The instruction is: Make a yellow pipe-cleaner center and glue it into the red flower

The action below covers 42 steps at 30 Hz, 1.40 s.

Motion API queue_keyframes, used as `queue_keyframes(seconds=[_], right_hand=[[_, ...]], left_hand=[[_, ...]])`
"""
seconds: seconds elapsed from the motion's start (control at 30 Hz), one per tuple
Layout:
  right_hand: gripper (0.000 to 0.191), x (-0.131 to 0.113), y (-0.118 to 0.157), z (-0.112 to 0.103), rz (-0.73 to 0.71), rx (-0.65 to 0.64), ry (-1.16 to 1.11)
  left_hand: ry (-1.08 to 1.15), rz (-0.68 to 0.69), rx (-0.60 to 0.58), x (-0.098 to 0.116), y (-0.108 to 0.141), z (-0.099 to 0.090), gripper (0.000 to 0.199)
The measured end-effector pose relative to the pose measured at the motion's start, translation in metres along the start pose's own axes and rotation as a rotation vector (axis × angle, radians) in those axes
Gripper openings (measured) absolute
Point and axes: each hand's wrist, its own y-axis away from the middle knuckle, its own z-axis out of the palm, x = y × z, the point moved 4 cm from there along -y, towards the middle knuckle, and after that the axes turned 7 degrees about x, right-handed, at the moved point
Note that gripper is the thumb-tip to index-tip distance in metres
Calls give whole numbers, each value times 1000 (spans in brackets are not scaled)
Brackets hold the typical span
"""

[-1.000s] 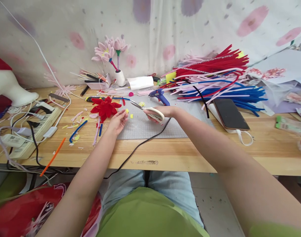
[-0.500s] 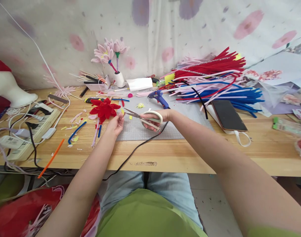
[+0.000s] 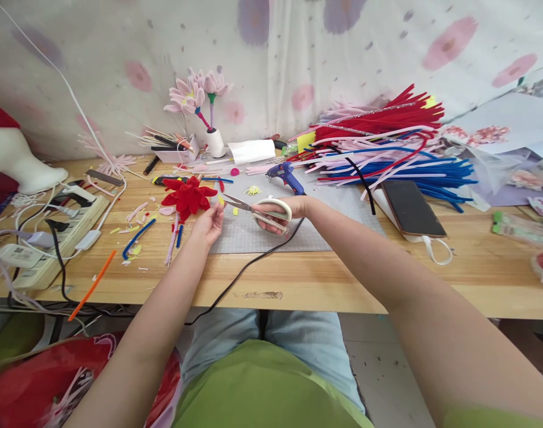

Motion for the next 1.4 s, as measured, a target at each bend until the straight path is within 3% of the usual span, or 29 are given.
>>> queue_keyframes(seconds=[0.27,0.67,0.97,1.2,1.3,1.4], right_hand=[[60,1,-4,-1,3,-3,1],[60,8,-19,4,-108,-22,-129],[48,15,-19,-5,-118,134,-233],[45,15,-12,-22,-200,382,-183],[40,14,-19,-22,-166,521,-354],[25,9,-32,-14,-127,520,-594]], left_hand=[[33,8,14,-1,3,1,10],[-49,135,-29,-6,7,5,8],[-98,184,13,-4,5,4,9],[-115,215,-147,-3,5,6,16],[-139,285,-271,-5,5,11,20],[-217,393,-377,-7,5,16,23]])
